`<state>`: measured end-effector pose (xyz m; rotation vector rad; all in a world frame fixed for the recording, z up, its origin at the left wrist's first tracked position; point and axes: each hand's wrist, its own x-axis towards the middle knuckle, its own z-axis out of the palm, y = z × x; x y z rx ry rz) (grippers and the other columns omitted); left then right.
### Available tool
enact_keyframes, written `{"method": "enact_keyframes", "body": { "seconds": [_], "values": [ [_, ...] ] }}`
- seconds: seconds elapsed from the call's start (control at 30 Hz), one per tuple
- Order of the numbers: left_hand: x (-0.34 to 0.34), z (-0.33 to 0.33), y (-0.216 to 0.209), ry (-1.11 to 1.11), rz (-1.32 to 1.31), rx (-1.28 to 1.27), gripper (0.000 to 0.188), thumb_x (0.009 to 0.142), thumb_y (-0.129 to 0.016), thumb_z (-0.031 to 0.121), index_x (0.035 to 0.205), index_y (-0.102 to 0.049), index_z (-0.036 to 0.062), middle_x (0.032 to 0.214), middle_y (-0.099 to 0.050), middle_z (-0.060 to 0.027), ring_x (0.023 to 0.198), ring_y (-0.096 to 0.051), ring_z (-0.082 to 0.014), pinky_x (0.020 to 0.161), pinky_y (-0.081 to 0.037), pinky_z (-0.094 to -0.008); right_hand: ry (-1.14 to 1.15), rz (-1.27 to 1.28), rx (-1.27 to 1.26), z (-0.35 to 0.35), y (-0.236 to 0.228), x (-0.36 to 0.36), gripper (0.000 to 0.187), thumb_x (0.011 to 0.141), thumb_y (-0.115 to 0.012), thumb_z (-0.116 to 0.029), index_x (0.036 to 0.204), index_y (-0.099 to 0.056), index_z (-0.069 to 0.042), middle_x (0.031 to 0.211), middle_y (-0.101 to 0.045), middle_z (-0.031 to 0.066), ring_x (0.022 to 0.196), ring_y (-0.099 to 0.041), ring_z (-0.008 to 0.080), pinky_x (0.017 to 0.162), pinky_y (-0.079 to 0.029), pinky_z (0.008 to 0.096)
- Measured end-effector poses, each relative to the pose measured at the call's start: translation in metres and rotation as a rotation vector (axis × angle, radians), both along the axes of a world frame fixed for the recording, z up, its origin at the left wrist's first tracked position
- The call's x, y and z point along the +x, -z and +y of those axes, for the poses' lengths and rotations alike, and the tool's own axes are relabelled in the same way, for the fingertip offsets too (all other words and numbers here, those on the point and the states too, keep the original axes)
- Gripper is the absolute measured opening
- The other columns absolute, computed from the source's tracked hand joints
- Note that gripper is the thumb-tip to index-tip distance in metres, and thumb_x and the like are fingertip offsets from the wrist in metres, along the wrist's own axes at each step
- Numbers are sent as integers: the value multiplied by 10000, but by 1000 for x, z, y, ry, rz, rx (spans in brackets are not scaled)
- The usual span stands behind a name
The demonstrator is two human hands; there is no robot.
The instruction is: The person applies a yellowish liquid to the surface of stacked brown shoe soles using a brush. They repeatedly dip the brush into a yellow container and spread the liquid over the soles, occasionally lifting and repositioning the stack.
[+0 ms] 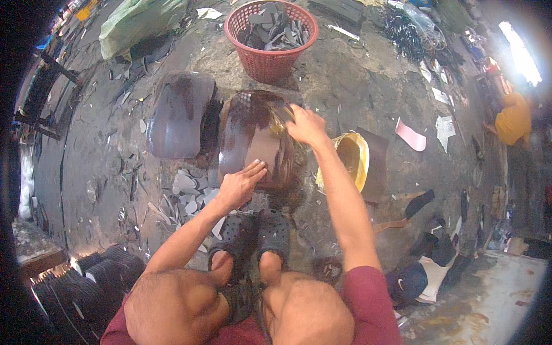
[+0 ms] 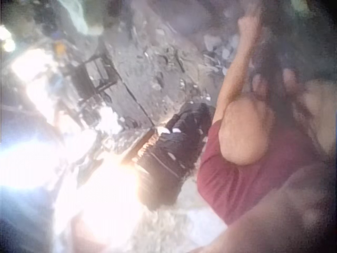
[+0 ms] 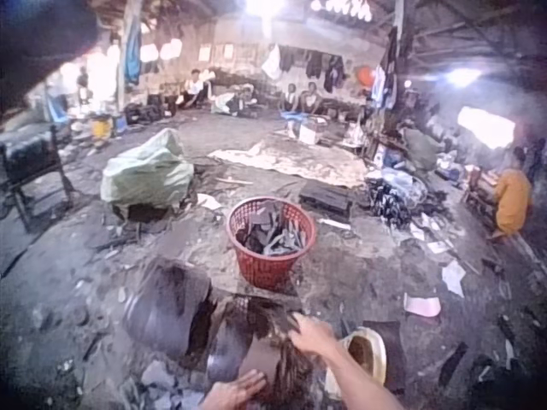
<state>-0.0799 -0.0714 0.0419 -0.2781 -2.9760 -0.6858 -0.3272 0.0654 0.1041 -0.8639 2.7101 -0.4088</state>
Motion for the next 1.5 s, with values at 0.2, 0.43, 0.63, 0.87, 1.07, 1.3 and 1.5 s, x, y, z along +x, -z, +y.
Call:
{"method": "enact_keyframes", "body": {
  "seconds": [0.2, 0.43, 0.63, 0.87, 1.07, 1.3, 1.5],
  "values": [
    [17, -1, -8, -101, 77, 242, 540, 795, -634, -23, 1319, -631, 112, 1457, -558, -92, 1339, -539, -276, 945, -562, -375, -188, 43, -36, -4, 9, 35, 315, 900, -643, -254, 1211, -655, -207, 974, -738, 158, 925, -708, 383, 773, -555, 525],
    [38, -26, 15, -990, 192, 789, 376, 859, -667, 14, 1234, -689, 32, 1204, -680, -134, 991, -657, -223, 909, -514, -335, -343, 148, -231, 61, 9, 134, 335, 884, -617, -140, 1196, -651, -257, 894, -706, 87, 862, -688, 327, 673, -560, 489],
    [47, -42, 55, -1006, -104, 977, 479, 889, -598, -3, 1366, -621, 33, 1254, -674, -92, 1043, -626, -147, 859, -495, -283, -273, -182, -167, 64, -9, 167, 340, 891, -658, -191, 1229, -640, -229, 882, -708, 109, 834, -693, 355, 714, -549, 496],
    [33, -33, 36, -1017, -162, 1130, 476, 864, -592, 18, 1338, -626, -17, 1206, -677, -103, 1062, -624, -168, 960, -459, -278, -154, 227, -245, -21, -6, 48, 330, 883, -628, -193, 1201, -688, -260, 1051, -744, 88, 968, -703, 354, 775, -562, 479],
    [48, -39, 31, -1023, -218, 1238, 487, 892, -594, 14, 1378, -594, -11, 1022, -673, -46, 861, -569, -106, 809, -485, -265, -338, 57, 0, -81, -14, 26, 447, 796, -661, -197, 1229, -710, -295, 1067, -747, 124, 1012, -713, 337, 884, -552, 501],
    [46, -41, 25, -961, -232, 1242, 490, 896, -588, 19, 1386, -590, 0, 1155, -692, -75, 942, -616, -126, 857, -493, -275, -262, -38, 112, -82, -6, 9, 373, 889, -647, -214, 1237, -685, -343, 1074, -744, 108, 1037, -697, 348, 876, -544, 481],
    [51, -43, 22, -940, -255, 1270, 489, 904, -556, 4, 1392, -578, -12, 1261, -671, -120, 1063, -640, -167, 919, -512, -320, -429, -23, 134, -43, -5, 101, 360, 863, -623, -209, 1198, -705, -312, 1024, -737, 125, 938, -725, 326, 790, -578, 486]
  ]
}}
